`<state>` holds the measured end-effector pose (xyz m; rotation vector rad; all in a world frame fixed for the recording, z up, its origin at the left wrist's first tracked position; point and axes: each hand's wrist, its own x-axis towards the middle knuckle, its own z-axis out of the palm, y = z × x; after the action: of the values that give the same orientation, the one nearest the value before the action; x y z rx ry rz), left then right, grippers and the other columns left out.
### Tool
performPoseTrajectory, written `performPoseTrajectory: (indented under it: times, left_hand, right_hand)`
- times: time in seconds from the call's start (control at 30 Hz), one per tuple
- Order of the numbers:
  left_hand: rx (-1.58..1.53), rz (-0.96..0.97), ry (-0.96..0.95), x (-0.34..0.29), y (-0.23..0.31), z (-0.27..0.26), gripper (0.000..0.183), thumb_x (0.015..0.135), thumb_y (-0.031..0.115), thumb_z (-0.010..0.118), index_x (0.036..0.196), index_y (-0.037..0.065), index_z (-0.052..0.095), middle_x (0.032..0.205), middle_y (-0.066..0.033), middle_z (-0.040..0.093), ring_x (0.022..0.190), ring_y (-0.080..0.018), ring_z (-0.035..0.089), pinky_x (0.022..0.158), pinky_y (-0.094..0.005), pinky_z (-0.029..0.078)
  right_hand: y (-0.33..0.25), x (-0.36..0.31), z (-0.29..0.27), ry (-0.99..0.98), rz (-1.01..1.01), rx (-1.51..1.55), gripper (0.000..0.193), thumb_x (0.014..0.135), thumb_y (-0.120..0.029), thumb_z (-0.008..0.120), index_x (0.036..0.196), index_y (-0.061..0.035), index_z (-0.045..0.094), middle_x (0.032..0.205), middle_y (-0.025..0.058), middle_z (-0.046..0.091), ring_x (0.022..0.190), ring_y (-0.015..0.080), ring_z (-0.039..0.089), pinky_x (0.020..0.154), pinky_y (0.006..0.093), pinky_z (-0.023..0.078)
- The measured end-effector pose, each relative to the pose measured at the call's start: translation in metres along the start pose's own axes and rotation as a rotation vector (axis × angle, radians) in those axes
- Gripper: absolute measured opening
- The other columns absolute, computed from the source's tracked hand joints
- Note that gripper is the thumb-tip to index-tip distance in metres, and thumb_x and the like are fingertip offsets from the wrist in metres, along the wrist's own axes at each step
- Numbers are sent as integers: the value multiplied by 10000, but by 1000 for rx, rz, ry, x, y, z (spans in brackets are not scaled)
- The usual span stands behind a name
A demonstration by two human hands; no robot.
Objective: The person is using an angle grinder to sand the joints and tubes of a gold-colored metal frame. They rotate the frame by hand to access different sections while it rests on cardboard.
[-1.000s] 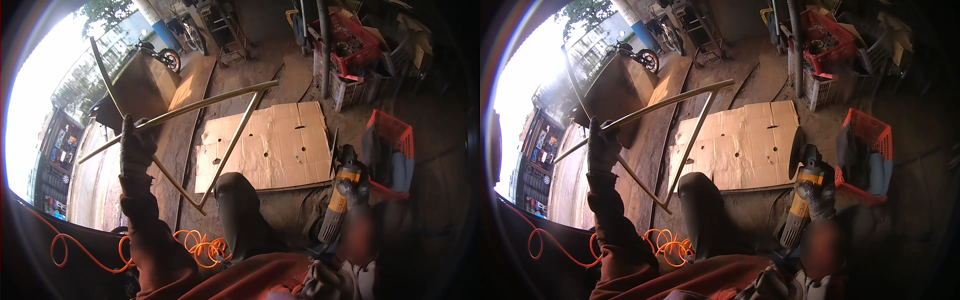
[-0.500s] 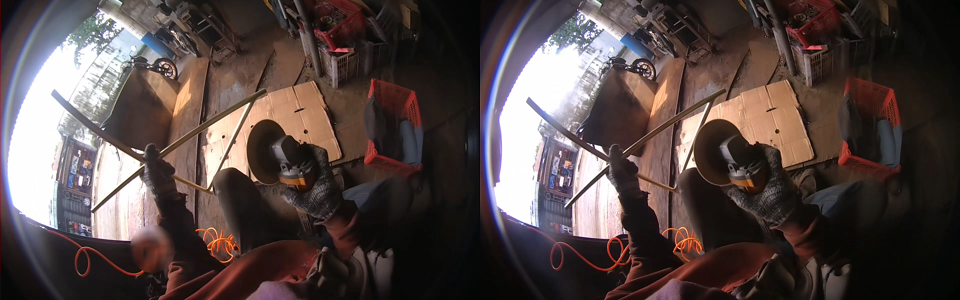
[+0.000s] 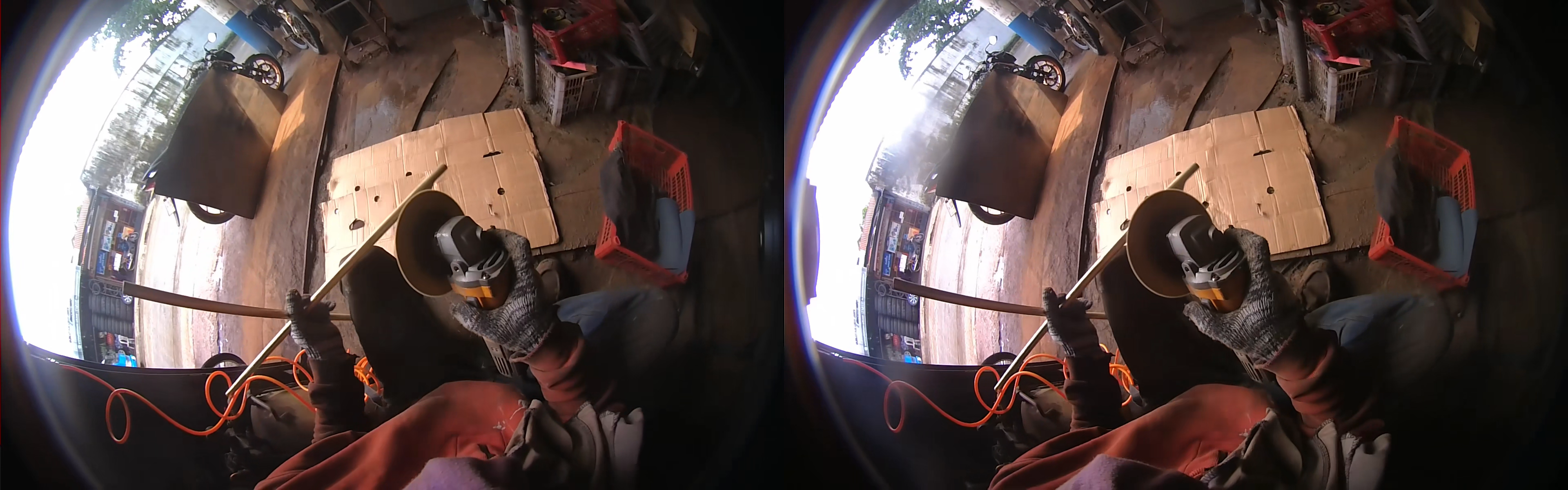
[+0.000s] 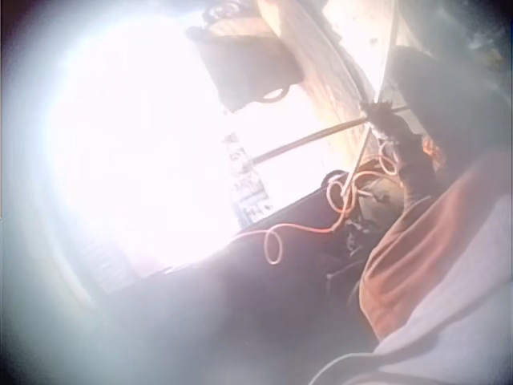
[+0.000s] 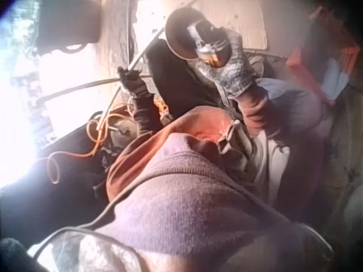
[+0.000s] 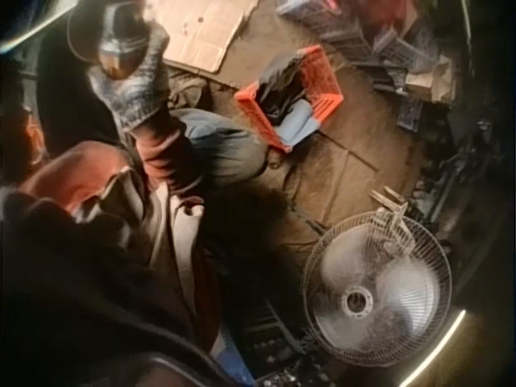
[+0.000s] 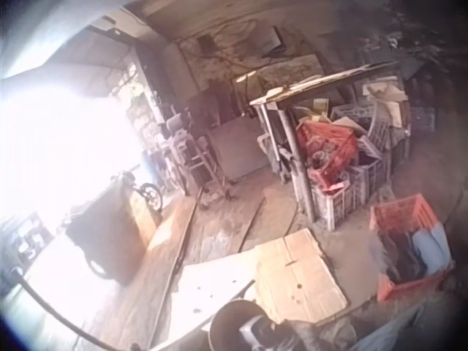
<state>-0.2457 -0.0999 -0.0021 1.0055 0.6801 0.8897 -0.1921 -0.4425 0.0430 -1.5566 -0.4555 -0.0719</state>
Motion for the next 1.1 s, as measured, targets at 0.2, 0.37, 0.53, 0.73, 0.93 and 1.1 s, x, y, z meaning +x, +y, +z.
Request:
performPoseTrajectory:
  times: [0.2,0.37,0.53,0.73,0.93,1.1]
  left_hand:
    - [24,-21,-33,-25,-4,-19,151,954,217,666,865,102,624,856,7,554,775,-94,542,731,-275,509]
    - [111,23,-131,-25,-19,-46,157,958,218,653,899,87,589,788,16,490,726,-101,513,723,-283,504]
    - [97,4,-142,-29,-16,-44,160,949,215,650,893,80,586,761,-4,526,693,-136,563,691,-345,543]
    - [40,-58,-243,-18,-11,-47,213,929,231,654,824,73,557,715,-41,540,618,-210,590,634,-388,554]
    - [32,-87,-210,-13,-15,-41,228,938,231,632,802,72,543,695,-54,539,608,-211,590,607,-387,547]
    - [12,-97,-271,-16,-17,-35,223,931,226,637,801,75,536,695,-52,542,603,-211,591,592,-380,545]
  right_hand:
    - [0,-9,-5,-70,60,-132,922,649,-126,892,1394,-39,355,1268,148,530,1166,261,569,1009,401,462]
    - [0,-8,0,-42,95,-139,932,646,-141,895,1401,-28,361,1256,162,546,1165,290,580,1004,409,469]
    - [13,-7,7,-42,78,-151,923,650,-182,894,1395,-21,372,1255,183,572,1158,311,601,984,420,489]
    - [17,-2,4,-58,147,-214,947,642,-212,901,1402,-19,371,1261,191,571,1160,326,602,979,422,492]
    - [13,5,-16,29,62,-435,949,643,-201,902,1407,-27,367,1268,181,565,1156,316,600,992,416,485]
    - [21,4,-28,43,193,-371,901,669,-192,883,1392,-57,363,1232,184,571,1120,312,611,949,408,502]
